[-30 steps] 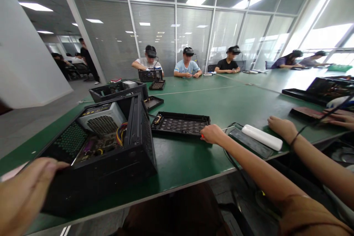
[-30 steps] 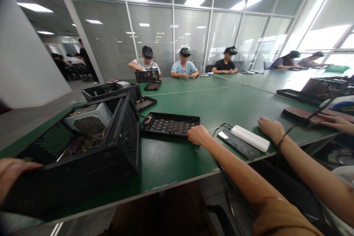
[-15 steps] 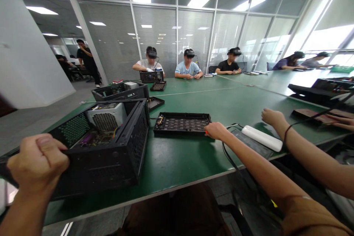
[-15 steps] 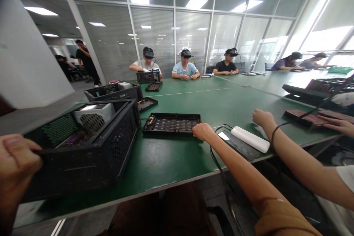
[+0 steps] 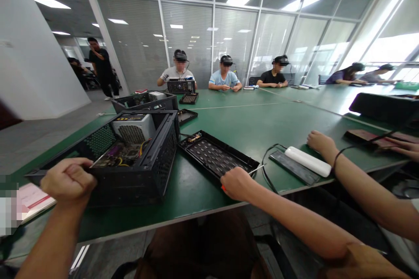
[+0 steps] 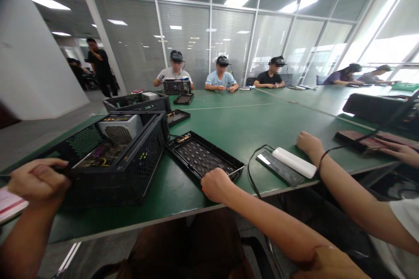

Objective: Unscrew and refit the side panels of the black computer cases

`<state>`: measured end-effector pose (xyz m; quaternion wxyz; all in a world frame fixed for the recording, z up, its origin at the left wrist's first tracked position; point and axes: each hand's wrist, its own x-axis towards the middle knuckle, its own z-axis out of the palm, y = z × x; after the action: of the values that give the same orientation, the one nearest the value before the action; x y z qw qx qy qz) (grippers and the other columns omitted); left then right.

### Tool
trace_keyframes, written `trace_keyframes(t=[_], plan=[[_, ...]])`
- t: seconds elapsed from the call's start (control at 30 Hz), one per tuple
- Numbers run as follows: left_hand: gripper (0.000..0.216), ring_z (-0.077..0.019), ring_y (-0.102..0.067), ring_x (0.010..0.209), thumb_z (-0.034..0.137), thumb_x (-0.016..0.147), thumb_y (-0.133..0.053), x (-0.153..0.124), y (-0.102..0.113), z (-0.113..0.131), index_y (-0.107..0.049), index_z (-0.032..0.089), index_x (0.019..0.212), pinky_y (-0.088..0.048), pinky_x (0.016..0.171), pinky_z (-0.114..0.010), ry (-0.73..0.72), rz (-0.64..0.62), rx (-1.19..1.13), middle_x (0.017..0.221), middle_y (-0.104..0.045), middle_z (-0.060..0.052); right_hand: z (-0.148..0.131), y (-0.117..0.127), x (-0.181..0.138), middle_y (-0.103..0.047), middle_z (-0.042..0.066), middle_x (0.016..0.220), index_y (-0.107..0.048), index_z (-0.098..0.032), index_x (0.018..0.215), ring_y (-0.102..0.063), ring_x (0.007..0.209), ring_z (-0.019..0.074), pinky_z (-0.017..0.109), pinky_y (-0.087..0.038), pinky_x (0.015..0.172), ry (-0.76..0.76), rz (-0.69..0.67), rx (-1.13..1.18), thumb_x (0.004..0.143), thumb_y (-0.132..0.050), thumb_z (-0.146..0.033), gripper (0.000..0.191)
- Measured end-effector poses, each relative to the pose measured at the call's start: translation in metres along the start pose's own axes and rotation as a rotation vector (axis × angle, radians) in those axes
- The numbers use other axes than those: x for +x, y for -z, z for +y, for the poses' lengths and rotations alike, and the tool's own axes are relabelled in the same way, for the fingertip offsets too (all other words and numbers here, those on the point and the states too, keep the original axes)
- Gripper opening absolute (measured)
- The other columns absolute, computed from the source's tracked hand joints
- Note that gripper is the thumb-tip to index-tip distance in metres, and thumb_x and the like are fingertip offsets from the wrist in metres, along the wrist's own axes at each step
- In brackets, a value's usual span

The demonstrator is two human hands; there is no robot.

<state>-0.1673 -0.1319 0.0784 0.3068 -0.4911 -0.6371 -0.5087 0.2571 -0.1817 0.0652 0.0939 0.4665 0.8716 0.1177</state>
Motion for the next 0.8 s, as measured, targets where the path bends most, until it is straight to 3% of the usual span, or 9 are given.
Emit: trace_keyframes(t=[0.07, 0.13, 0.2, 0.27, 0.33, 0.4, 0.47, 0.6, 0.8], plan=[[0.031, -0.017, -0.055, 0.072, 0.033, 0.079, -0.036, -0.003, 0.005, 0.015, -0.061, 0.017, 0.07, -0.044, 0.07, -0.03, -0.179, 0.126, -0.058, 0.069, -0.06, -0.005, -0.013, 0.002, -0.001, -0.066, 0.012, 0.07, -0.065, -0.014, 0.073, -0.063, 0.065, 0.0204, 0.027, -0.042, 0.056, 0.01, 0.01, 0.022, 0.077, -0.046, -0.019, 0.02], [0.021, -0.0181, -0.055, 0.079, 0.031, 0.077, -0.047, -0.012, 0.019, 0.052, -0.063, 0.019, 0.081, -0.043, 0.076, -0.032, -0.294, 0.158, -0.154, 0.076, -0.06, -0.004, -0.022, 0.003, -0.002, -0.066, 0.011, 0.069, -0.064, -0.015, 0.072, -0.062, 0.065, 0.0195, 0.025, -0.041, 0.054, 0.007, 0.023, 0.048, 0.078, -0.046, -0.018, 0.019], [0.021, -0.0158, -0.056, 0.076, 0.025, 0.075, -0.055, -0.026, 0.033, 0.107, -0.062, 0.025, 0.094, -0.044, 0.073, -0.028, -0.407, -0.033, -0.338, 0.081, -0.06, -0.002, -0.025, 0.004, -0.004, -0.066, 0.011, 0.069, -0.064, -0.015, 0.071, -0.062, 0.064, 0.0201, 0.025, -0.04, 0.053, -0.026, 0.039, 0.076, 0.08, -0.047, -0.028, 0.023], [0.028, -0.0139, -0.056, 0.077, 0.022, 0.078, -0.051, -0.042, 0.04, 0.168, -0.059, 0.028, 0.104, -0.045, 0.071, -0.025, -0.559, -0.419, -0.57, 0.086, -0.061, -0.002, -0.022, 0.007, -0.009, -0.065, 0.011, 0.069, -0.063, -0.016, 0.072, -0.062, 0.064, 0.0209, 0.026, -0.04, 0.053, -0.086, 0.066, 0.102, 0.079, -0.047, -0.044, 0.033], [0.028, -0.0133, -0.057, 0.08, 0.023, 0.082, -0.046, -0.056, 0.031, 0.218, -0.059, 0.027, 0.106, -0.045, 0.073, -0.024, -0.599, -0.726, -0.759, 0.09, -0.062, -0.003, -0.013, 0.013, -0.017, -0.065, 0.01, 0.069, -0.063, -0.017, 0.077, -0.061, 0.065, 0.0206, 0.026, -0.039, 0.055, -0.136, 0.103, 0.136, 0.077, -0.044, -0.055, 0.043], [0.026, -0.0135, -0.057, 0.083, 0.023, 0.082, -0.045, -0.067, 0.007, 0.248, -0.062, 0.024, 0.102, -0.045, 0.076, -0.024, -0.528, -0.908, -0.828, 0.092, -0.063, -0.002, -0.001, 0.019, -0.028, -0.064, 0.009, 0.072, -0.062, -0.018, 0.08, -0.061, 0.067, 0.0197, 0.025, -0.038, 0.057, -0.174, 0.145, 0.177, 0.078, -0.04, -0.058, 0.046], [0.023, -0.0144, -0.058, 0.085, 0.021, 0.079, -0.048, -0.074, -0.026, 0.258, -0.065, 0.022, 0.095, -0.044, 0.078, -0.024, -0.44, -1.04, -0.838, 0.092, -0.064, -0.002, 0.012, 0.023, -0.038, -0.064, 0.008, 0.073, -0.061, -0.019, 0.08, -0.06, 0.069, 0.019, 0.025, -0.037, 0.058, -0.209, 0.178, 0.223, 0.079, -0.036, -0.058, 0.047], [0.023, -0.0154, -0.06, 0.078, 0.019, 0.074, -0.052, -0.083, -0.09, 0.255, -0.067, 0.016, 0.092, -0.045, 0.074, -0.024, -0.251, -1.201, -0.764, 0.085, -0.068, -0.004, 0.032, 0.021, -0.047, -0.063, 0.007, 0.074, -0.061, -0.021, 0.081, -0.059, 0.071, 0.0181, 0.024, -0.035, 0.059, -0.271, 0.216, 0.293, 0.081, -0.034, -0.056, 0.044], [0.023, -0.0144, -0.06, 0.073, 0.019, 0.076, -0.048, -0.08, -0.152, 0.259, -0.068, 0.016, 0.086, -0.043, 0.071, -0.022, -0.17, -1.08, -0.527, 0.077, -0.068, -0.003, 0.055, 0.01, -0.033, -0.061, 0.006, 0.074, -0.059, -0.02, 0.081, -0.056, 0.071, 0.0168, 0.025, -0.036, 0.065, -0.284, 0.301, 0.39, 0.082, -0.039, -0.049, 0.035]])
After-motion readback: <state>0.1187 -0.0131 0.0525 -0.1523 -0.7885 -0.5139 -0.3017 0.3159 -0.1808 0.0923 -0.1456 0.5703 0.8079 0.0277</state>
